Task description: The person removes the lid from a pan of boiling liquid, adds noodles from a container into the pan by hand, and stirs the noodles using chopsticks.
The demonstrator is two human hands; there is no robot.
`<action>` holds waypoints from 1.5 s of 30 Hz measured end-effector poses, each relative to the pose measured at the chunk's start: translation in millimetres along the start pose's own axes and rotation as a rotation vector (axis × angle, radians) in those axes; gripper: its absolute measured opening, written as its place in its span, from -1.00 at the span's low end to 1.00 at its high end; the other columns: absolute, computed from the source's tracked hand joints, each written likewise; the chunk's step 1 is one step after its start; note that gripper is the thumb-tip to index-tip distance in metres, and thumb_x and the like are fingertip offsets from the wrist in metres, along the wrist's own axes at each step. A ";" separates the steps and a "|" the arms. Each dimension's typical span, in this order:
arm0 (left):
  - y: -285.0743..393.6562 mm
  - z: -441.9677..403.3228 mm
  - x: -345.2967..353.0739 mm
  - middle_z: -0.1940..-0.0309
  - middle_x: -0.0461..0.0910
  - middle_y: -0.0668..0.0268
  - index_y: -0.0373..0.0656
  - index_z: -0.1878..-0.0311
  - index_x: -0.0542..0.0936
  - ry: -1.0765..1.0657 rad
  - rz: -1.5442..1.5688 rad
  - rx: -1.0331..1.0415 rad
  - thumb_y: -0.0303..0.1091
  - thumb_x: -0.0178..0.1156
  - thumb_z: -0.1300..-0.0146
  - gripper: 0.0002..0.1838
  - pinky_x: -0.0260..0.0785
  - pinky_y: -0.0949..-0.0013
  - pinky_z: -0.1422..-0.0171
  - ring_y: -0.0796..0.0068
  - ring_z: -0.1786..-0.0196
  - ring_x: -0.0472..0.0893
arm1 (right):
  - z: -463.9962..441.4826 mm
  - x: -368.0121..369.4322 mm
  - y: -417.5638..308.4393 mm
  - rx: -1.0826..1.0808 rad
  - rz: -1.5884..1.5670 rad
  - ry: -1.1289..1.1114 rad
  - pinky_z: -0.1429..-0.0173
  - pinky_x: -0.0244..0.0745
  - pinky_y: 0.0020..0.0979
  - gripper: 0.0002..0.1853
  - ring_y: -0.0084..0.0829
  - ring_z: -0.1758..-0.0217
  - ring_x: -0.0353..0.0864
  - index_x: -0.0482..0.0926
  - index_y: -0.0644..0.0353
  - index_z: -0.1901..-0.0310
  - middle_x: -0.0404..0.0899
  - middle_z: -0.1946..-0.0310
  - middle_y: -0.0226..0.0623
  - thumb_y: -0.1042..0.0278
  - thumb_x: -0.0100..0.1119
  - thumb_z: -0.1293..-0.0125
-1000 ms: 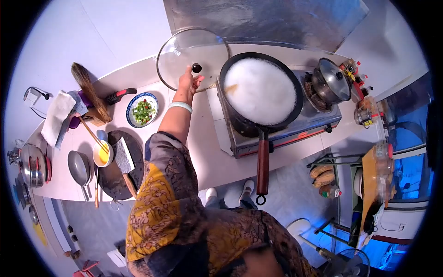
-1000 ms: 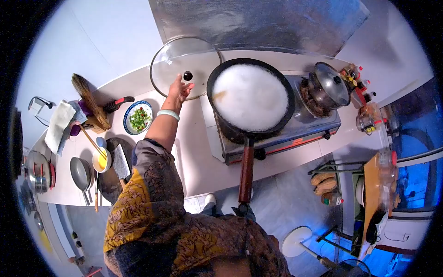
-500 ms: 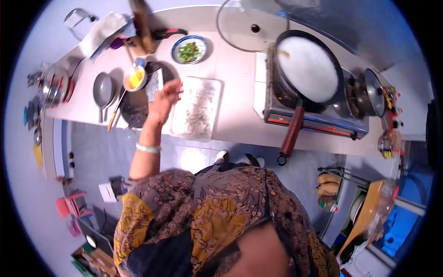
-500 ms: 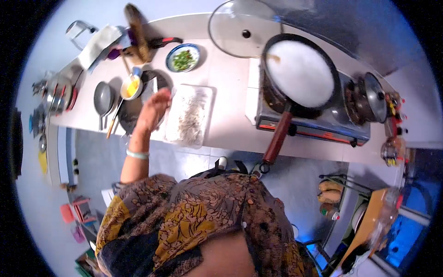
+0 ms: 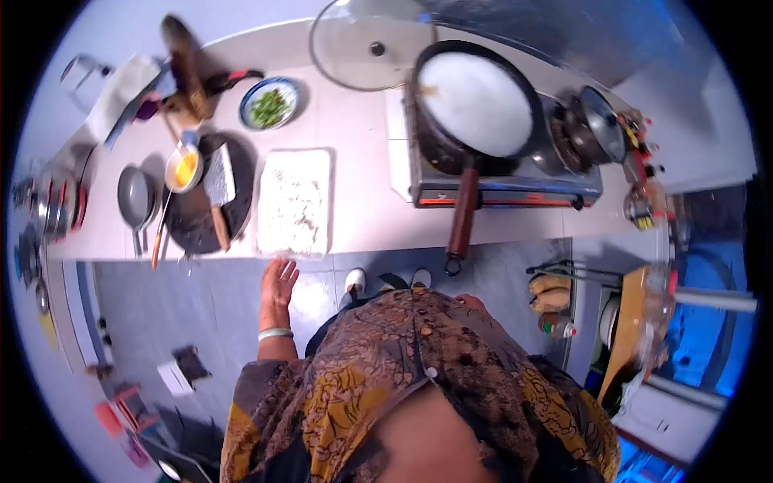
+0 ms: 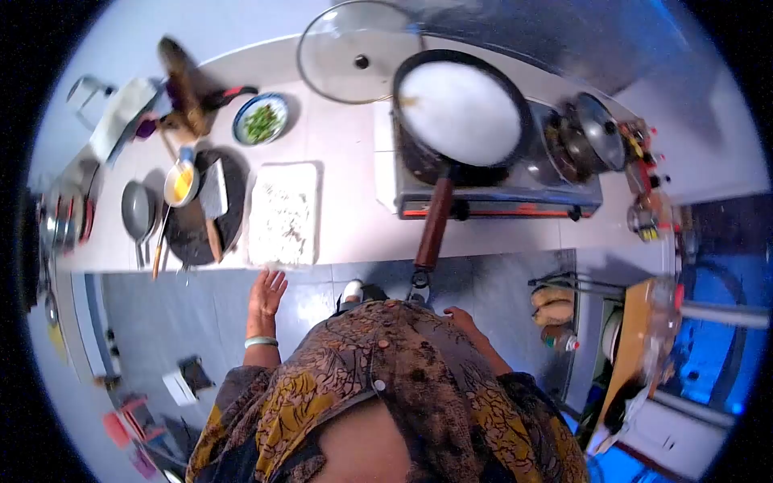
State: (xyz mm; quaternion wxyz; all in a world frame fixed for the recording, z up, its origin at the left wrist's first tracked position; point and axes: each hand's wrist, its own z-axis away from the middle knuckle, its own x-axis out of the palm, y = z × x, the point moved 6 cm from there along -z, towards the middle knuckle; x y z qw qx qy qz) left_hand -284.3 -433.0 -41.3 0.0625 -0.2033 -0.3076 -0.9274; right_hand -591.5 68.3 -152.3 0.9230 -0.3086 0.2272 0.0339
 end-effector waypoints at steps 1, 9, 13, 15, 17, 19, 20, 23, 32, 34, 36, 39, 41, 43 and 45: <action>3.3 -2.2 6.7 -0.18 0.24 0.02 -0.29 -0.24 0.15 0.029 -0.007 -0.006 -0.24 0.19 -0.19 -0.35 0.22 -0.03 -0.29 -0.05 -0.23 0.29 | -1.6 -0.4 6.0 -0.026 -0.042 0.031 0.03 0.47 -0.32 -0.66 -0.35 0.09 0.59 0.46 0.19 -0.05 0.55 0.05 -0.24 0.34 0.14 -0.24; -5.0 -28.2 -13.7 0.05 0.43 0.12 -0.32 0.07 0.40 -0.029 0.061 -0.068 -0.39 0.15 -0.19 -0.71 0.40 0.09 -0.14 0.08 -0.01 0.46 | 56.3 -18.4 -52.7 0.192 -0.050 0.183 0.09 0.47 -0.26 -0.65 -0.26 0.19 0.61 0.49 0.24 0.02 0.59 0.20 -0.11 0.27 0.16 -0.18; 3.9 -23.5 -8.0 0.14 0.51 0.16 -0.27 0.11 0.41 -0.087 -0.008 -0.068 -0.44 0.14 -0.20 -0.78 0.43 0.11 -0.12 0.15 0.06 0.52 | 38.2 -59.8 -113.3 0.057 -0.397 0.320 0.31 0.48 -0.47 -0.66 -0.51 0.37 0.56 0.44 0.23 -0.02 0.58 0.33 -0.30 0.34 0.11 -0.22; 3.1 -23.6 -7.2 0.13 0.51 0.16 -0.26 0.11 0.41 -0.099 0.011 -0.057 -0.45 0.13 -0.19 -0.78 0.43 0.12 -0.12 0.17 0.07 0.52 | 13.3 -88.0 -142.4 -0.065 -0.644 0.411 0.34 0.46 -0.49 -0.74 -0.53 0.40 0.54 0.47 0.21 0.04 0.55 0.34 -0.35 0.32 0.07 -0.27; 2.3 -23.8 -5.2 0.13 0.52 0.24 -0.20 0.09 0.41 -0.103 0.030 -0.069 -0.46 0.15 -0.18 -0.77 0.46 0.29 0.04 0.22 0.10 0.54 | 3.6 -122.8 -183.0 -0.148 -0.693 0.569 0.43 0.40 -0.50 -0.77 -0.57 0.51 0.48 0.51 0.25 0.21 0.53 0.51 -0.39 0.24 0.03 -0.32; 1.5 -24.5 -5.7 0.13 0.52 0.29 -0.16 0.08 0.42 -0.126 0.005 -0.107 -0.45 0.15 -0.18 -0.76 0.45 0.39 0.16 0.26 0.11 0.54 | -2.9 -146.1 -216.9 -0.161 -0.810 0.619 0.43 0.39 -0.52 -0.76 -0.58 0.52 0.48 0.50 0.24 0.23 0.52 0.53 -0.40 0.22 0.04 -0.32; -0.2 -22.9 -5.5 0.16 0.53 0.36 -0.11 0.08 0.43 -0.086 -0.014 -0.107 -0.44 0.17 -0.18 -0.76 0.36 0.48 0.29 0.32 0.11 0.54 | -5.7 -154.7 -225.7 -0.170 -0.866 0.644 0.43 0.39 -0.53 -0.76 -0.58 0.52 0.48 0.50 0.24 0.23 0.52 0.53 -0.41 0.21 0.05 -0.31; -3.8 -26.3 -7.2 0.19 0.53 0.39 -0.09 0.11 0.44 -0.115 0.024 -0.084 -0.42 0.18 -0.18 -0.78 0.35 0.50 0.33 0.36 0.13 0.55 | -26.2 -169.1 -232.1 -0.099 -0.958 0.580 0.42 0.39 -0.57 -0.72 -0.60 0.47 0.49 0.49 0.15 0.26 0.51 0.51 -0.43 0.08 0.08 -0.29; -3.7 -26.9 -10.5 0.24 0.57 0.46 0.01 0.15 0.47 -0.151 0.009 -0.046 -0.33 0.20 -0.19 -0.82 0.28 0.55 0.43 0.45 0.17 0.57 | -40.0 -176.3 -235.8 0.029 -1.125 0.564 0.55 0.36 -0.54 -0.69 -0.58 0.61 0.44 0.49 0.15 0.43 0.47 0.60 -0.41 0.05 0.13 -0.24; -2.4 -24.0 -3.2 0.25 0.55 0.47 0.01 0.15 0.46 -0.131 -0.002 -0.035 -0.32 0.22 -0.18 -0.81 0.27 0.56 0.44 0.46 0.17 0.55 | -40.2 -175.6 -236.5 0.052 -1.175 0.556 0.55 0.36 -0.54 -0.70 -0.58 0.63 0.43 0.49 0.15 0.43 0.47 0.60 -0.41 0.07 0.13 -0.24; -0.6 -16.9 1.5 0.26 0.53 0.48 0.01 0.15 0.45 -0.119 -0.022 -0.032 -0.32 0.24 -0.17 -0.79 0.26 0.56 0.45 0.47 0.19 0.54 | -40.5 -177.1 -236.7 0.054 -1.161 0.559 0.56 0.36 -0.54 -0.70 -0.57 0.64 0.42 0.49 0.15 0.44 0.46 0.61 -0.41 0.08 0.12 -0.25; -1.6 -16.8 0.5 0.28 0.50 0.48 0.01 0.16 0.44 -0.104 -0.018 -0.028 -0.32 0.25 -0.15 -0.77 0.25 0.56 0.46 0.48 0.20 0.51 | -41.6 -180.0 -235.7 0.023 -1.046 0.563 0.57 0.35 -0.53 -0.71 -0.57 0.66 0.41 0.48 0.16 0.44 0.46 0.62 -0.42 0.09 0.09 -0.26; -1.4 -19.1 0.4 0.27 0.50 0.47 0.00 0.16 0.43 -0.113 -0.027 -0.034 -0.34 0.25 -0.15 -0.78 0.24 0.56 0.46 0.47 0.20 0.51 | -45.9 -181.8 -232.1 -0.005 -0.983 0.537 0.56 0.36 -0.53 -0.71 -0.57 0.66 0.42 0.48 0.17 0.43 0.46 0.63 -0.41 0.10 0.08 -0.26; -1.2 -18.7 3.9 0.27 0.50 0.47 0.00 0.16 0.43 -0.115 -0.022 -0.032 -0.36 0.25 -0.15 -0.77 0.24 0.55 0.46 0.46 0.19 0.51 | -48.0 -183.7 -230.3 -0.021 -0.923 0.567 0.57 0.35 -0.52 -0.70 -0.56 0.66 0.42 0.47 0.16 0.45 0.46 0.63 -0.41 0.09 0.08 -0.26; -1.5 -14.1 9.5 0.27 0.51 0.46 0.00 0.17 0.43 -0.107 -0.005 -0.025 -0.38 0.25 -0.14 -0.77 0.25 0.54 0.46 0.44 0.18 0.51 | -48.9 -183.8 -229.3 -0.030 -0.892 0.592 0.57 0.35 -0.51 -0.70 -0.56 0.66 0.43 0.46 0.14 0.45 0.47 0.62 -0.40 0.08 0.08 -0.26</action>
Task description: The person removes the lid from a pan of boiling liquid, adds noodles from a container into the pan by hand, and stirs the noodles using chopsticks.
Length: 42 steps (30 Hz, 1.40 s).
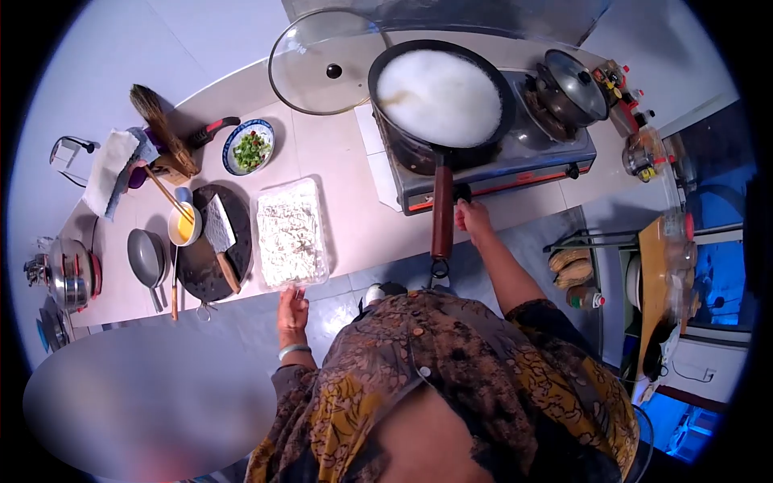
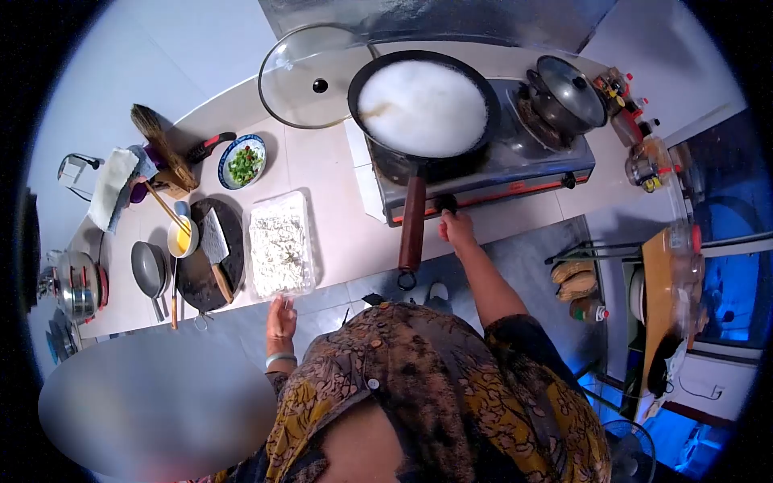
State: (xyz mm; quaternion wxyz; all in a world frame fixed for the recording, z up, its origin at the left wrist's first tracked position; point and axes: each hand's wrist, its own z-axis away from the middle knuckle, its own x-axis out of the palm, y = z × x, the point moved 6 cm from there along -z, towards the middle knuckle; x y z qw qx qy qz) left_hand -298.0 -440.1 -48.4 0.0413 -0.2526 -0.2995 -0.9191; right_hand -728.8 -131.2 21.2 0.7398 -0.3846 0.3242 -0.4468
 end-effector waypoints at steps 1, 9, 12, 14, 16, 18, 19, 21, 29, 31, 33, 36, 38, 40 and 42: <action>0.4 3.7 4.3 0.27 0.51 0.46 0.00 0.18 0.43 0.002 0.009 0.000 -0.40 0.25 -0.13 -0.77 0.25 0.53 0.46 0.44 0.17 0.51 | 0.2 0.4 0.3 -0.006 0.000 0.008 0.57 0.36 -0.51 -0.70 -0.56 0.65 0.43 0.46 0.13 0.46 0.47 0.62 -0.40 0.08 0.08 -0.25; -3.8 -2.0 -0.8 0.37 0.52 0.41 0.00 0.27 0.44 -0.124 0.085 0.013 -0.43 0.23 -0.14 -0.84 0.31 0.48 0.44 0.43 0.22 0.55 | 20.1 -7.5 -4.9 -0.062 0.023 0.007 0.46 0.39 -0.45 -0.67 -0.53 0.54 0.47 0.49 0.20 0.33 0.51 0.53 -0.37 0.05 0.06 -0.27; -2.6 5.0 10.3 0.32 0.50 0.43 -0.02 0.25 0.43 -0.033 0.078 0.001 -0.40 0.27 -0.12 -0.80 0.28 0.53 0.45 0.44 0.19 0.54 | 15.1 -14.2 27.7 -0.018 -0.038 -0.058 0.47 0.38 -0.42 -0.70 -0.47 0.54 0.47 0.49 0.11 0.20 0.49 0.49 -0.35 0.05 -0.05 -0.30; -5.8 -3.3 11.2 0.35 0.51 0.42 -0.05 0.27 0.45 -0.066 0.107 -0.001 -0.37 0.23 -0.17 -0.86 0.22 0.52 0.52 0.44 0.21 0.54 | 22.8 -22.9 45.8 0.089 -0.087 -0.105 0.48 0.38 -0.44 -0.74 -0.47 0.54 0.48 0.48 0.13 0.20 0.50 0.49 -0.33 0.10 0.00 -0.29; 1.3 2.6 22.9 0.30 0.50 0.43 -0.04 0.21 0.45 -0.125 0.110 0.018 -0.35 0.25 -0.15 -0.81 0.23 0.52 0.49 0.45 0.22 0.52 | 31.4 -30.6 64.2 0.067 0.040 -0.124 0.49 0.39 -0.46 -0.78 -0.47 0.55 0.48 0.47 0.14 0.20 0.51 0.49 -0.32 0.18 0.06 -0.27; 1.8 6.5 28.4 0.28 0.51 0.44 -0.04 0.16 0.45 -0.161 0.137 0.023 -0.32 0.26 -0.15 -0.77 0.23 0.54 0.48 0.46 0.23 0.51 | 40.7 -38.3 78.4 0.087 0.094 -0.126 0.49 0.39 -0.48 -0.80 -0.49 0.56 0.47 0.46 0.14 0.20 0.51 0.50 -0.33 0.23 0.10 -0.25; 1.5 6.5 29.4 0.27 0.51 0.44 -0.04 0.15 0.45 -0.167 0.165 0.020 -0.31 0.25 -0.15 -0.76 0.21 0.55 0.49 0.47 0.25 0.51 | 49.2 -36.9 82.5 0.120 0.087 -0.121 0.49 0.38 -0.48 -0.81 -0.51 0.56 0.46 0.46 0.14 0.20 0.50 0.50 -0.35 0.25 0.13 -0.24; 3.6 5.7 29.8 0.28 0.52 0.45 -0.05 0.13 0.46 -0.161 0.176 0.019 -0.29 0.24 -0.16 -0.76 0.18 0.58 0.51 0.51 0.28 0.49 | 53.6 -37.2 96.6 0.238 0.018 -0.125 0.50 0.37 -0.48 -0.81 -0.52 0.55 0.45 0.45 0.14 0.20 0.49 0.50 -0.36 0.25 0.13 -0.25; 11.4 15.4 46.2 0.30 0.53 0.45 -0.10 0.13 0.47 -0.143 0.151 0.063 -0.38 0.19 -0.12 -0.77 0.18 0.56 0.50 0.62 0.37 0.43 | 83.2 -11.0 71.8 0.203 0.213 -0.257 0.47 0.39 -0.48 -0.79 -0.54 0.53 0.45 0.43 0.17 0.19 0.47 0.48 -0.36 0.24 0.13 -0.27; 12.5 20.8 51.2 0.32 0.54 0.44 -0.10 0.22 0.50 -0.183 0.165 0.089 -0.36 0.21 -0.13 -0.84 0.21 0.51 0.46 0.57 0.36 0.45 | 89.2 -7.6 66.8 0.215 0.199 -0.238 0.47 0.40 -0.48 -0.80 -0.53 0.53 0.46 0.43 0.17 0.20 0.48 0.47 -0.35 0.25 0.12 -0.27; 15.4 31.2 59.1 0.33 0.55 0.43 -0.11 0.22 0.53 -0.207 0.177 0.100 -0.34 0.23 -0.12 -0.84 0.25 0.47 0.38 0.55 0.33 0.46 | 79.4 -17.8 77.7 0.208 0.186 -0.311 0.46 0.41 -0.48 -0.80 -0.52 0.52 0.48 0.43 0.17 0.20 0.49 0.47 -0.35 0.24 0.11 -0.27; 38.8 65.0 87.0 0.30 0.55 0.43 -0.11 0.19 0.53 -0.188 0.144 0.186 -0.34 0.24 -0.12 -0.81 0.26 0.47 0.30 0.57 0.28 0.47 | 91.5 -31.0 66.8 0.244 0.185 -0.191 0.47 0.41 -0.47 -0.83 -0.49 0.54 0.50 0.46 0.20 0.25 0.51 0.50 -0.32 0.28 0.08 -0.28; 42.9 63.6 77.8 0.13 0.56 0.36 -0.16 0.01 0.48 -0.294 0.101 0.210 -0.35 0.25 -0.10 -0.63 0.31 0.38 0.02 0.48 0.09 0.50 | 97.6 -44.2 65.5 0.260 0.170 -0.108 0.48 0.41 -0.47 -0.83 -0.47 0.55 0.51 0.47 0.21 0.28 0.52 0.52 -0.30 0.28 0.07 -0.28; 64.8 87.4 100.1 0.05 0.55 0.34 -0.16 -0.09 0.43 -0.299 0.050 0.275 -0.36 0.23 -0.10 -0.55 0.29 0.35 -0.12 0.45 -0.02 0.50 | 96.2 -67.0 73.9 0.255 0.135 -0.092 0.47 0.42 -0.47 -0.82 -0.48 0.53 0.52 0.47 0.19 0.28 0.52 0.52 -0.31 0.25 0.08 -0.28; 81.6 96.8 113.3 -0.02 0.51 0.33 -0.18 -0.14 0.39 -0.332 0.056 0.325 -0.39 0.23 -0.09 -0.50 0.26 0.29 -0.19 0.43 -0.06 0.48 | 101.7 -80.2 75.7 0.264 0.105 -0.059 0.46 0.43 -0.46 -0.81 -0.48 0.52 0.53 0.47 0.19 0.24 0.52 0.52 -0.32 0.24 0.07 -0.29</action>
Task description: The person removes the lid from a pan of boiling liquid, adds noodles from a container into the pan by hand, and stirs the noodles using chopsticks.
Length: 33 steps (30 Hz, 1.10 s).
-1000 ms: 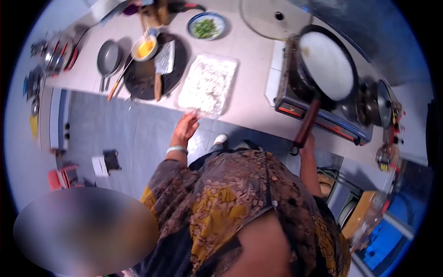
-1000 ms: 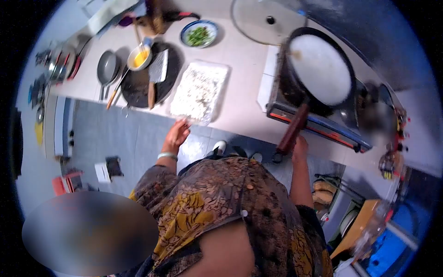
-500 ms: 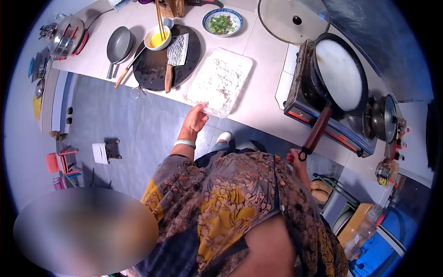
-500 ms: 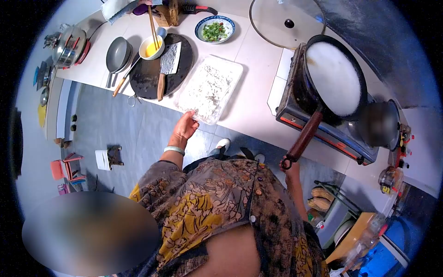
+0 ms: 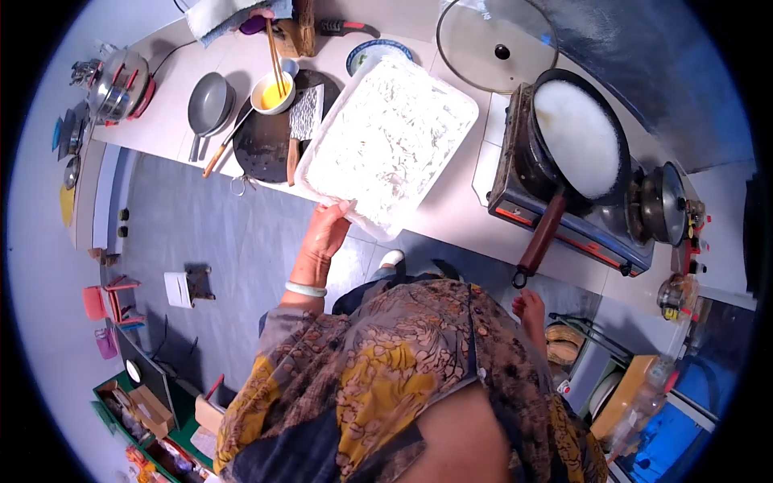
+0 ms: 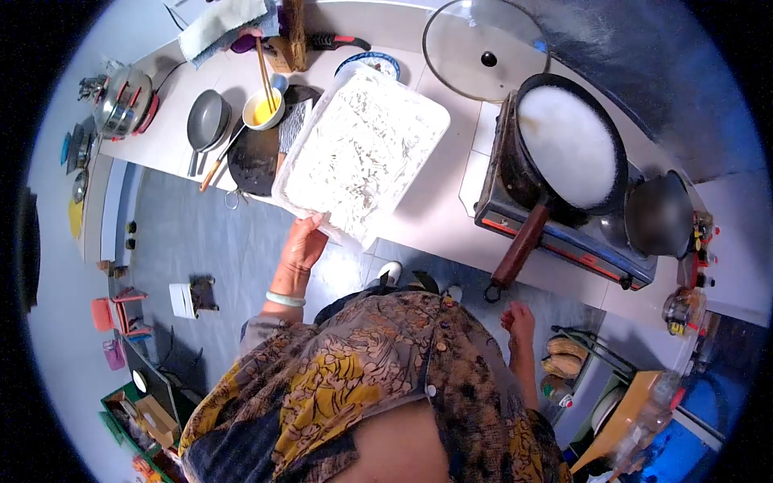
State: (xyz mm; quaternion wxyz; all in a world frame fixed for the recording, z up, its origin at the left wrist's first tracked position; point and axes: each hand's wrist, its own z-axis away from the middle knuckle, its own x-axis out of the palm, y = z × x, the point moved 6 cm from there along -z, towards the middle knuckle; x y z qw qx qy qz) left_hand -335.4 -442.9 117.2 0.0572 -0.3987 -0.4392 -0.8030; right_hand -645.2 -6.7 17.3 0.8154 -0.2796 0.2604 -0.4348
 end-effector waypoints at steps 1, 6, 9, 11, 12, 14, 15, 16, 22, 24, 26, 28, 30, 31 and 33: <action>10.9 -0.5 13.7 -0.02 0.50 0.33 -0.19 -0.14 0.39 -0.006 0.009 0.025 -0.39 0.23 -0.09 -0.50 0.26 0.28 -0.20 0.42 -0.07 0.47 | 3.4 -4.5 1.1 0.003 -0.021 0.017 0.46 0.43 -0.46 -0.81 -0.47 0.52 0.53 0.47 0.18 0.22 0.52 0.52 -0.32 0.23 0.07 -0.29; 56.9 -39.8 84.3 -0.11 0.44 0.27 -0.24 -0.22 0.28 -0.165 -0.108 0.067 -0.37 0.15 -0.14 -0.44 0.22 0.24 -0.29 0.36 -0.15 0.44 | -1.4 -14.0 20.2 0.006 -0.098 0.036 0.45 0.45 -0.43 -0.78 -0.46 0.51 0.53 0.47 0.18 0.15 0.53 0.51 -0.33 0.23 0.08 -0.28; 84.0 -67.7 146.5 -0.06 0.48 0.25 -0.31 -0.16 0.33 -0.323 -0.197 0.085 -0.41 0.02 -0.22 -0.58 0.24 0.26 -0.27 0.36 -0.10 0.47 | 4.2 -9.6 23.5 -0.019 -0.109 0.047 0.45 0.46 -0.43 -0.79 -0.47 0.51 0.53 0.48 0.18 0.16 0.53 0.50 -0.31 0.24 0.08 -0.28; 89.8 -74.3 171.4 -0.02 0.50 0.22 -0.34 -0.11 0.36 -0.256 -0.174 0.074 -0.39 0.05 -0.20 -0.59 0.29 0.26 -0.21 0.37 -0.05 0.49 | 15.2 -7.0 22.9 -0.022 -0.134 0.056 0.44 0.47 -0.42 -0.79 -0.47 0.50 0.54 0.48 0.20 0.17 0.55 0.49 -0.29 0.25 0.07 -0.29; 91.7 -76.3 179.7 0.01 0.51 0.22 -0.36 -0.09 0.37 -0.239 -0.169 0.060 -0.38 0.06 -0.19 -0.59 0.34 0.26 -0.14 0.39 0.00 0.51 | 22.7 -6.2 19.3 -0.038 -0.141 0.062 0.45 0.46 -0.42 -0.79 -0.47 0.52 0.53 0.48 0.20 0.17 0.54 0.49 -0.30 0.25 0.07 -0.29; 88.0 -80.0 208.9 0.01 0.50 0.20 -0.36 -0.09 0.36 -0.252 -0.145 0.018 -0.38 0.06 -0.20 -0.59 0.33 0.21 -0.17 0.35 -0.01 0.51 | 37.4 -9.6 16.5 -0.058 -0.146 0.077 0.46 0.43 -0.43 -0.78 -0.48 0.54 0.51 0.48 0.21 0.17 0.54 0.50 -0.30 0.24 0.08 -0.29; 84.4 -83.7 223.6 0.02 0.50 0.20 -0.36 -0.10 0.36 -0.281 -0.147 -0.006 -0.38 0.06 -0.20 -0.59 0.32 0.20 -0.17 0.35 -0.01 0.50 | 39.1 -17.7 9.1 -0.133 -0.166 0.112 0.46 0.42 -0.44 -0.79 -0.49 0.54 0.48 0.48 0.21 0.17 0.53 0.50 -0.31 0.26 0.06 -0.30; 80.1 -89.0 236.4 0.02 0.50 0.19 -0.36 -0.10 0.36 -0.312 -0.147 -0.028 -0.38 0.06 -0.20 -0.59 0.32 0.19 -0.18 0.34 -0.01 0.50 | 35.8 -27.5 -7.0 -0.212 -0.184 0.149 0.45 0.41 -0.45 -0.80 -0.51 0.54 0.46 0.47 0.22 0.17 0.52 0.50 -0.32 0.27 0.05 -0.31; 47.6 -86.7 261.3 -0.01 0.48 0.17 -0.36 -0.14 0.31 -0.376 -0.134 -0.033 -0.35 0.06 -0.22 -0.54 0.40 0.21 -0.15 0.31 -0.05 0.51 | 125.2 -32.6 -220.0 -0.805 -0.059 0.278 0.27 0.37 -0.53 -0.84 -0.59 0.39 0.39 0.45 0.29 0.12 0.47 0.42 -0.37 0.41 -0.01 -0.34; 36.7 -76.1 266.6 -0.03 0.47 0.15 -0.37 -0.17 0.29 -0.412 -0.159 -0.052 -0.35 0.06 -0.22 -0.52 0.40 0.20 -0.15 0.30 -0.06 0.51 | 158.0 -7.0 -280.9 -0.953 -0.003 0.132 0.13 0.41 -0.52 -0.79 -0.56 0.26 0.46 0.45 0.29 0.05 0.51 0.31 -0.32 0.42 0.01 -0.32; 26.7 -67.5 270.2 -0.07 0.44 0.10 -0.38 -0.19 0.26 -0.420 -0.147 -0.047 -0.39 0.04 -0.22 -0.51 0.38 0.20 -0.18 0.28 -0.09 0.50 | 172.8 30.2 -329.3 -1.000 0.080 -0.011 -0.01 0.41 -0.49 -0.73 -0.51 0.12 0.50 0.43 0.29 -0.01 0.53 0.19 -0.25 0.40 0.02 -0.32; 19.5 -56.9 273.0 -0.10 0.43 0.10 -0.38 -0.20 0.25 -0.436 -0.151 -0.051 -0.40 0.03 -0.23 -0.51 0.37 0.19 -0.18 0.27 -0.10 0.49 | 174.5 68.6 -370.3 -1.085 0.209 -0.151 -0.07 0.40 -0.44 -0.67 -0.46 0.05 0.51 0.41 0.29 -0.06 0.53 0.13 -0.18 0.34 0.05 -0.31; 11.4 -51.4 268.2 -0.10 0.43 0.10 -0.36 -0.21 0.25 -0.426 -0.133 -0.073 -0.43 0.03 -0.23 -0.52 0.38 0.20 -0.18 0.27 -0.11 0.48 | 167.4 108.8 -405.2 -1.157 0.344 -0.230 -0.06 0.40 -0.41 -0.62 -0.41 0.04 0.53 0.39 0.29 -0.08 0.53 0.11 -0.11 0.28 0.07 -0.29; 6.9 -49.6 265.4 -0.10 0.43 0.11 -0.36 -0.21 0.25 -0.420 -0.125 -0.079 -0.43 0.03 -0.24 -0.52 0.38 0.20 -0.18 0.28 -0.11 0.48 | 160.3 124.5 -420.8 -1.175 0.410 -0.260 -0.06 0.40 -0.40 -0.60 -0.38 0.03 0.53 0.38 0.29 -0.09 0.53 0.10 -0.07 0.26 0.08 -0.29; 3.5 -44.8 264.3 -0.08 0.45 0.12 -0.33 -0.19 0.28 -0.403 -0.087 -0.094 -0.46 0.04 -0.24 -0.55 0.40 0.23 -0.15 0.30 -0.08 0.50 | 130.1 149.7 -438.4 -1.127 0.469 -0.291 -0.05 0.40 -0.39 -0.53 -0.33 0.02 0.54 0.37 0.31 -0.11 0.52 0.08 -0.02 0.19 0.11 -0.26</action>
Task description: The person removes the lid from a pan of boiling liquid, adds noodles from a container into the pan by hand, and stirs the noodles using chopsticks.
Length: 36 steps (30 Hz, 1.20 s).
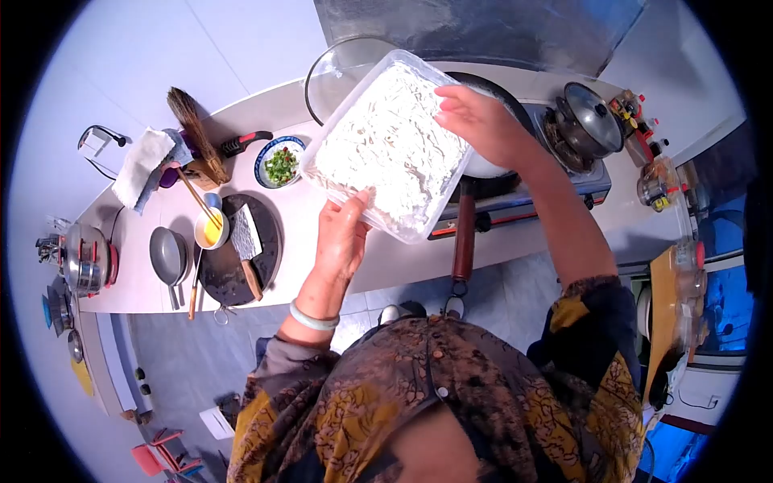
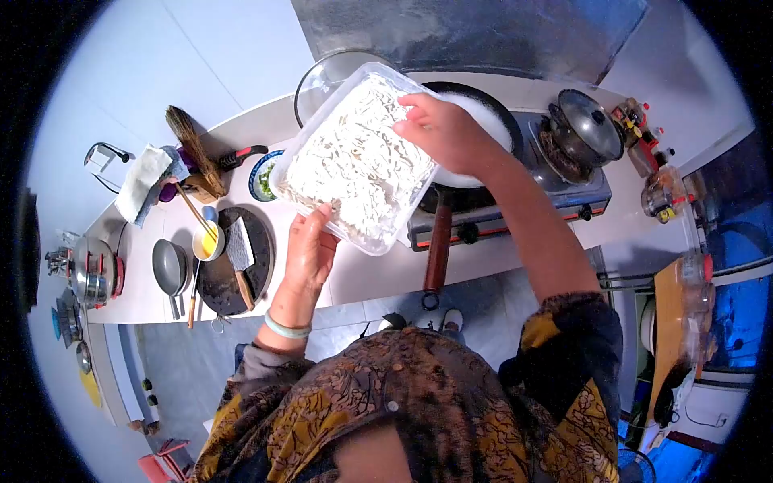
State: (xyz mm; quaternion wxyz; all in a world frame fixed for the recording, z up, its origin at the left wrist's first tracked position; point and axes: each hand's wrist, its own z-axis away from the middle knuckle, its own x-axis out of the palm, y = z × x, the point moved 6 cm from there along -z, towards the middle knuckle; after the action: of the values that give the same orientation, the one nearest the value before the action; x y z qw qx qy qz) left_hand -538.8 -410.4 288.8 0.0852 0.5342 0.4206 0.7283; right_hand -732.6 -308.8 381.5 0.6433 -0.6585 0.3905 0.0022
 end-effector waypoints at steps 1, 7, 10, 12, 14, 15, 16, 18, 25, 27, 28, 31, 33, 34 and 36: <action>-1.3 1.4 -0.3 -0.07 0.46 0.14 -0.33 -0.19 0.28 0.003 -0.024 0.001 -0.43 0.05 -0.24 -0.54 0.39 0.23 -0.15 0.32 -0.08 0.51 | -13.8 4.4 8.0 0.056 0.048 -0.018 -0.08 0.38 -0.41 -0.50 -0.35 -0.01 0.51 0.35 0.32 -0.13 0.51 0.07 -0.04 0.18 0.12 -0.26; -3.6 5.7 -5.9 -0.04 0.49 0.17 -0.30 -0.18 0.32 0.029 -0.092 -0.041 -0.43 0.09 -0.22 -0.55 0.38 0.23 -0.14 0.35 -0.04 0.53 | -51.9 22.9 47.0 0.210 0.217 -0.038 -0.10 0.35 -0.43 -0.38 -0.37 -0.04 0.48 0.30 0.38 -0.17 0.50 0.04 -0.07 0.06 0.15 -0.24; -4.4 3.4 -6.7 -0.03 0.50 0.18 -0.29 -0.17 0.33 -0.001 -0.066 -0.021 -0.44 0.09 -0.23 -0.57 0.40 0.23 -0.13 0.35 -0.03 0.53 | -58.5 24.8 58.4 0.244 0.136 -0.005 -0.09 0.35 -0.44 -0.38 -0.38 -0.01 0.50 0.30 0.40 -0.17 0.50 0.05 -0.08 0.07 0.14 -0.24; -3.0 2.1 -6.8 -0.03 0.50 0.17 -0.30 -0.16 0.33 -0.015 -0.076 -0.022 -0.44 0.09 -0.23 -0.58 0.40 0.24 -0.12 0.35 -0.03 0.53 | -60.4 23.9 62.0 0.247 0.160 0.034 -0.08 0.35 -0.44 -0.39 -0.39 0.00 0.50 0.31 0.43 -0.15 0.51 0.06 -0.09 0.07 0.13 -0.24; -2.1 0.7 -7.0 -0.03 0.50 0.17 -0.30 -0.16 0.34 -0.023 -0.106 -0.035 -0.44 0.08 -0.24 -0.58 0.41 0.25 -0.12 0.35 -0.04 0.53 | -64.4 23.8 68.1 0.254 0.077 0.031 -0.06 0.37 -0.44 -0.41 -0.42 0.04 0.51 0.36 0.43 -0.11 0.53 0.10 -0.13 0.07 0.14 -0.24; -2.1 -0.1 -6.3 -0.03 0.50 0.17 -0.30 -0.16 0.34 -0.031 -0.087 -0.038 -0.44 0.08 -0.24 -0.58 0.41 0.25 -0.12 0.35 -0.04 0.53 | -66.4 22.8 68.4 0.256 0.036 0.030 -0.04 0.38 -0.44 -0.43 -0.44 0.06 0.52 0.39 0.43 -0.09 0.54 0.11 -0.15 0.07 0.15 -0.23; -2.2 -1.4 -5.1 -0.03 0.50 0.16 -0.31 -0.16 0.34 -0.040 -0.068 -0.041 -0.44 0.08 -0.24 -0.59 0.42 0.25 -0.12 0.34 -0.04 0.53 | -68.1 21.9 70.0 0.293 -0.023 0.012 -0.03 0.38 -0.44 -0.45 -0.45 0.08 0.53 0.41 0.42 -0.06 0.55 0.14 -0.18 0.07 0.15 -0.23; -3.4 -3.5 -3.6 -0.03 0.50 0.16 -0.31 -0.15 0.34 -0.053 -0.046 -0.055 -0.44 0.08 -0.24 -0.59 0.42 0.26 -0.11 0.34 -0.03 0.54 | -66.9 19.3 69.3 0.364 -0.143 -0.018 -0.01 0.39 -0.44 -0.50 -0.49 0.12 0.53 0.47 0.40 0.01 0.57 0.20 -0.23 0.07 0.16 -0.22; -8.6 -14.3 2.5 -0.01 0.50 0.16 -0.33 -0.14 0.34 -0.033 -0.033 -0.148 -0.42 0.08 -0.24 -0.59 0.45 0.26 -0.10 0.34 -0.01 0.55 | -56.6 6.1 49.5 0.401 -0.165 -0.002 0.19 0.42 -0.48 -0.63 -0.55 0.32 0.54 0.54 0.32 0.17 0.58 0.32 -0.32 0.12 0.17 -0.21; -9.2 -19.7 7.0 -0.02 0.50 0.16 -0.33 -0.14 0.34 -0.037 -0.058 -0.134 -0.41 0.08 -0.24 -0.59 0.45 0.25 -0.11 0.34 -0.02 0.55 | -60.4 -2.0 52.8 0.400 -0.163 0.035 0.21 0.45 -0.46 -0.65 -0.52 0.33 0.57 0.57 0.33 0.22 0.60 0.37 -0.29 0.15 0.21 -0.18; -9.6 -22.0 9.5 -0.02 0.50 0.16 -0.33 -0.14 0.34 -0.043 -0.065 -0.124 -0.40 0.09 -0.24 -0.59 0.45 0.25 -0.11 0.34 -0.02 0.54 | -64.0 -3.6 57.7 0.392 -0.191 0.012 0.22 0.46 -0.46 -0.66 -0.52 0.34 0.57 0.57 0.32 0.23 0.59 0.37 -0.29 0.15 0.21 -0.19; -11.0 -26.2 19.5 -0.03 0.49 0.14 -0.35 -0.13 0.36 -0.038 -0.006 -0.125 -0.46 0.06 -0.24 -0.61 0.43 0.27 -0.13 0.34 -0.03 0.54 | -73.0 -6.7 66.4 0.371 -0.315 -0.074 0.27 0.45 -0.50 -0.68 -0.54 0.34 0.55 0.53 0.30 0.22 0.57 0.37 -0.31 0.16 0.21 -0.19; -13.5 -31.8 24.8 -0.03 0.49 0.13 -0.37 -0.12 0.36 -0.024 0.023 -0.127 -0.49 0.06 -0.24 -0.62 0.43 0.28 -0.14 0.34 -0.04 0.53 | -77.2 -8.7 64.8 0.354 -0.451 -0.133 0.29 0.42 -0.58 -0.67 -0.60 0.33 0.52 0.49 0.28 0.18 0.53 0.35 -0.36 0.18 0.23 -0.19; -15.4 -35.9 26.6 -0.03 0.49 0.13 -0.37 -0.12 0.36 -0.015 0.020 -0.123 -0.48 0.07 -0.24 -0.62 0.43 0.28 -0.14 0.33 -0.04 0.53 | -83.3 -10.9 69.9 0.335 -0.507 -0.093 0.26 0.45 -0.56 -0.67 -0.59 0.33 0.53 0.49 0.30 0.16 0.54 0.34 -0.34 0.20 0.23 -0.19; -18.1 -44.1 30.9 -0.03 0.49 0.13 -0.35 -0.14 0.35 -0.008 -0.009 -0.126 -0.44 0.09 -0.24 -0.59 0.43 0.25 -0.14 0.33 -0.05 0.53 | -92.7 -12.8 81.8 0.303 -0.624 -0.010 0.21 0.49 -0.51 -0.67 -0.57 0.32 0.55 0.48 0.33 0.12 0.56 0.32 -0.32 0.26 0.23 -0.19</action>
State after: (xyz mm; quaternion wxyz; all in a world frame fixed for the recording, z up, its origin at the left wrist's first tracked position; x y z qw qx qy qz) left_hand -595.0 -404.3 294.6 0.1236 0.5290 0.3758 0.7507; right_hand -830.1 -370.1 334.7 0.7055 -0.6431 0.1631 -0.2492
